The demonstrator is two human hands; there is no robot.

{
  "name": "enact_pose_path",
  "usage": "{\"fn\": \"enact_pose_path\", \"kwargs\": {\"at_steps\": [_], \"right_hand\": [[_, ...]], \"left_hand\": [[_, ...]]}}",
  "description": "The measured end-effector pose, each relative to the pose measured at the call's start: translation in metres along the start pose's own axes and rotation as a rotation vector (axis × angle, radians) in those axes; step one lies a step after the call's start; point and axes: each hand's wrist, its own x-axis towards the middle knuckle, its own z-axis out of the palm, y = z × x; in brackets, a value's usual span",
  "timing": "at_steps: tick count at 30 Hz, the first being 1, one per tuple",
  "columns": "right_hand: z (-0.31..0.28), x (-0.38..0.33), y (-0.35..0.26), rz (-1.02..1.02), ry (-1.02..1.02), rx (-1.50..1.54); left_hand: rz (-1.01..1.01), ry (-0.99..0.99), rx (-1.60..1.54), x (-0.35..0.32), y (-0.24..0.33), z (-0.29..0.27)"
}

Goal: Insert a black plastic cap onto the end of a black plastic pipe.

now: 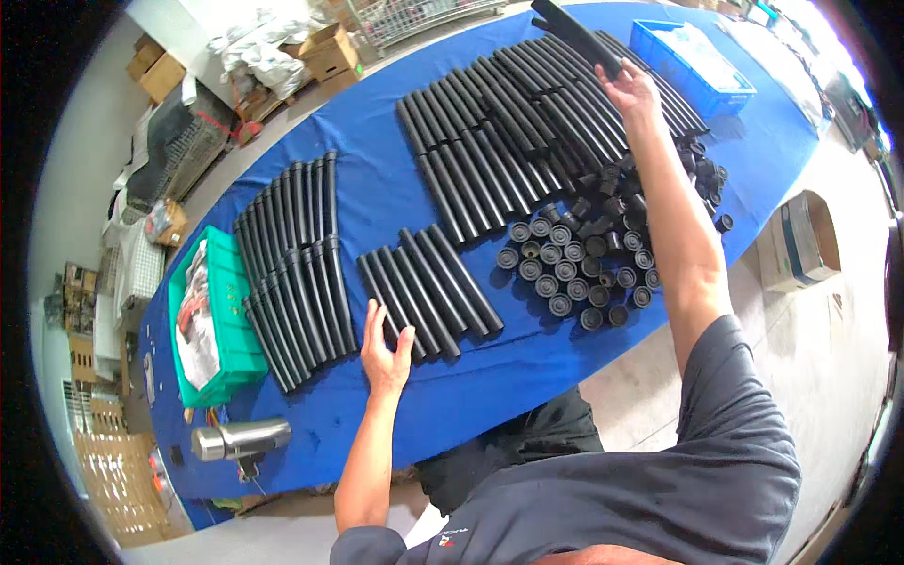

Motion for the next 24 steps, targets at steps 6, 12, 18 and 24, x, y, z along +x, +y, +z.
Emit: {"fn": "enact_pose_path", "kwargs": {"at_steps": [6,12,18,24], "right_hand": [[-0.004,-0.07,0.084,0.207,0.041,0.136],[-0.012,-0.116,0.15,0.288,0.208,0.187],[-0.015,-0.125,0.195,0.27,0.286,0.265],[-0.03,-0.112,0.213,0.215,0.302,0.269]], "left_hand": [[0.002,0.001,0.037,-0.002,-0.003,0.001],[0.007,0.03,0.019,-0.002,-0.006,0.002],[-0.051,0.007,-0.064,-0.003,-0.006,0.001],[-0.05,0.001,-0.024,-0.002,-0.007,0.0]]}}
